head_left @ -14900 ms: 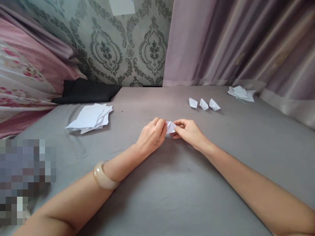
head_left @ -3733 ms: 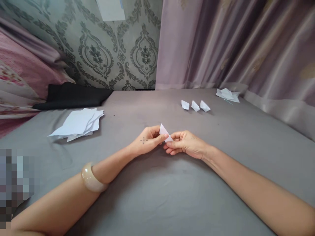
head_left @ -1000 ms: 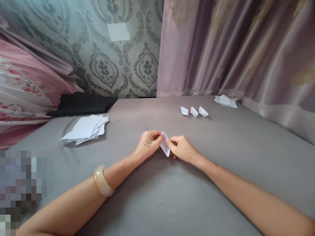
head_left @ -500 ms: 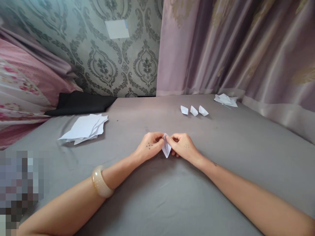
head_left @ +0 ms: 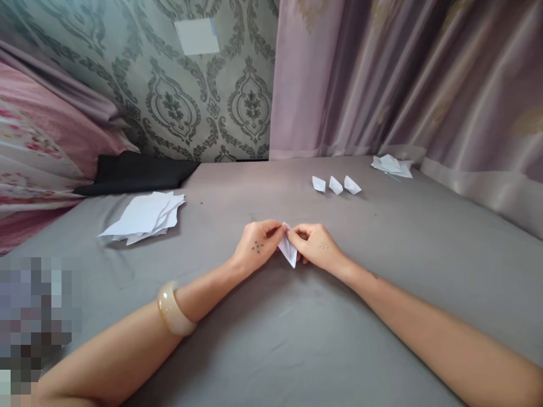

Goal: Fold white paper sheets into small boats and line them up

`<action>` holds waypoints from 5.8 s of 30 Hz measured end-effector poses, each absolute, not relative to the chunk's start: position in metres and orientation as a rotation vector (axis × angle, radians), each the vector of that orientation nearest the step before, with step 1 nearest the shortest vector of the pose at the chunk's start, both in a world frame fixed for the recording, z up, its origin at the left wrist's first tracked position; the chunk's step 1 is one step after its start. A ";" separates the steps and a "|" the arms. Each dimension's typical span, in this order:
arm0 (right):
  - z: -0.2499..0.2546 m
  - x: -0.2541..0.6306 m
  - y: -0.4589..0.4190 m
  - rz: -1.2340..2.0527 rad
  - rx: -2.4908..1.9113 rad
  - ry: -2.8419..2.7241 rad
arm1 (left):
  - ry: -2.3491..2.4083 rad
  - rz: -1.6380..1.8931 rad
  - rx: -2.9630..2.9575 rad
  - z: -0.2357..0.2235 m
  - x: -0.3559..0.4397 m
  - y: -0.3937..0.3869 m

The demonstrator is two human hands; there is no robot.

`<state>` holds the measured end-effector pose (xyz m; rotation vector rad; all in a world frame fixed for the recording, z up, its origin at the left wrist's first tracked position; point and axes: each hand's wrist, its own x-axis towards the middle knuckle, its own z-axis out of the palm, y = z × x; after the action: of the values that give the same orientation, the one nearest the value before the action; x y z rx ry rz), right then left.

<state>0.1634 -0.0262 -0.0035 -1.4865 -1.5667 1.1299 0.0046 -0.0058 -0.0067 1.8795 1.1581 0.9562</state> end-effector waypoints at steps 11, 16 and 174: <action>0.008 0.165 -0.028 1.639 -1.345 -1.185 | 1.451 1.269 1.973 0.001 0.003 -0.008; 0.007 0.168 -0.027 1.718 -1.290 -1.089 | 1.430 1.318 1.974 0.003 0.005 -0.010; -0.003 0.161 0.015 1.214 -1.595 -1.355 | 1.371 0.968 1.326 -0.015 0.031 0.043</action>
<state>0.1614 0.0150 -0.0029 -1.5946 -1.3548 1.2138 0.0315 0.0426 -0.0154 1.3265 1.3706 0.9679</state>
